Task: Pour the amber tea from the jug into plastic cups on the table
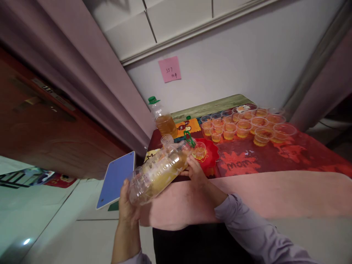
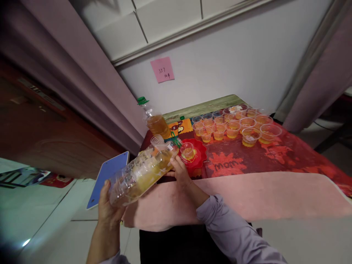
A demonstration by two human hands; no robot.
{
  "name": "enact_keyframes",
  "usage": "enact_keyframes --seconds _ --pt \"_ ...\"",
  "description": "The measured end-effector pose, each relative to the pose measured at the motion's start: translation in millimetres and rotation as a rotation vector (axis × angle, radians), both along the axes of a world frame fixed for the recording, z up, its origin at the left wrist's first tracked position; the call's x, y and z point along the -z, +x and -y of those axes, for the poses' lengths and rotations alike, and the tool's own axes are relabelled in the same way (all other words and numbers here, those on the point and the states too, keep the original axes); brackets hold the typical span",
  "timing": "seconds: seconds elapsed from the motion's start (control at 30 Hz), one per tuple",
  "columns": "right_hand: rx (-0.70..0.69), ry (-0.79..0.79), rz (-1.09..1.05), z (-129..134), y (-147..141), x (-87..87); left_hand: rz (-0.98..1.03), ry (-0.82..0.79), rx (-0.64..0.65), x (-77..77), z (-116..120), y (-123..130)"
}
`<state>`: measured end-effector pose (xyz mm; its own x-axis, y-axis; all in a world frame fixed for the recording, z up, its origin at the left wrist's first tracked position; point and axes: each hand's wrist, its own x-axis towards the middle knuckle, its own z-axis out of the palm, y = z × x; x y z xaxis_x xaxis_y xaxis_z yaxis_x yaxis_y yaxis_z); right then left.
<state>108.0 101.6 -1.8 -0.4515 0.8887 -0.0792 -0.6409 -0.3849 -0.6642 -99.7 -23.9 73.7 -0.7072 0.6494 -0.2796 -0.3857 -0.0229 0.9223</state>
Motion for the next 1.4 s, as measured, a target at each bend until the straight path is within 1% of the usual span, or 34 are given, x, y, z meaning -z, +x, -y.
enact_keyframes --seconds 0.13,0.2,0.27,0.33,0.47,0.53,0.57,0.67,0.73,0.77,0.83,0.9,0.93,1.0,1.07,1.1,1.13,1.2,1.27,1.33,1.4 --pt "-0.024 0.032 -0.128 -1.4 3.5 -4.7 0.117 0.130 -0.041 27.8 -0.5 -9.7" --pt "-0.043 0.051 -0.198 -2.8 4.2 -6.3 0.217 0.231 0.019 42.4 -0.1 -10.2" --pt "-0.087 0.069 -0.224 -4.6 3.6 -5.3 0.329 0.344 0.136 60.0 0.3 -9.0" --pt "-0.168 0.081 -0.188 -5.8 2.2 -1.6 0.423 0.435 0.206 80.6 0.4 -8.0" --pt "-0.368 0.139 -0.023 -3.9 0.7 7.4 0.508 0.561 0.300 119.7 -0.6 -10.8" --pt "-0.437 0.199 0.044 -0.9 1.1 10.1 0.520 0.606 0.328 131.9 -1.1 -13.4" --pt "-0.462 0.235 0.077 0.9 1.4 10.9 0.529 0.628 0.335 135.4 -1.3 -14.5" --pt "-0.511 0.348 0.215 7.4 1.3 12.2 0.590 0.696 0.347 137.4 -1.4 -16.1" --pt "-0.495 0.438 0.331 12.3 2.2 11.8 0.641 0.730 0.370 134.9 -1.7 -15.7" --pt "-0.461 0.504 0.393 14.4 3.9 10.6 0.661 0.739 0.385 133.6 -2.0 -15.1" --pt "-0.347 0.677 0.523 15.5 11.8 4.7 0.680 0.746 0.407 131.8 -2.9 -13.8" --pt "-0.205 0.846 0.672 9.7 26.5 -6.8 0.679 0.740 0.409 131.5 -4.2 -12.5" --pt "-0.131 0.906 0.757 3.3 36.1 -14.4 0.675 0.732 0.403 131.7 -4.8 -11.9" --pt "0.018 0.964 0.958 -15.5 57.6 -31.4 0.670 0.710 0.382 132.0 -5.9 -10.7" --pt "0.219 1.000 1.215 -39.1 78.1 -46.5 0.665 0.690 0.352 131.5 -6.2 -9.6" --pt "0.279 1.025 1.342 -51.1 86.6 -51.9 0.663 0.677 0.341 131.1 -6.1 -9.1" --pt "0.306 1.060 1.455 -62.3 93.3 -55.4 0.658 0.663 0.329 130.7 -5.9 -8.8" --pt "0.281 1.127 1.642 -80.3 100.5 -56.6 0.649 0.633 0.305 130.4 -5.4 -8.6" --pt "0.220 1.159 1.775 -91.1 100.0 -51.9 0.645 0.616 0.283 130.6 -5.1 -8.7" --pt "0.178 1.148 1.850 -95.0 94.4 -45.2 0.642 0.615 0.271 130.5 -5.2 -8.6" --pt "0.154 1.128 1.863 -94.3 87.2 -39.7 0.629 0.623 0.278 128.7 -5.3 -7.8"
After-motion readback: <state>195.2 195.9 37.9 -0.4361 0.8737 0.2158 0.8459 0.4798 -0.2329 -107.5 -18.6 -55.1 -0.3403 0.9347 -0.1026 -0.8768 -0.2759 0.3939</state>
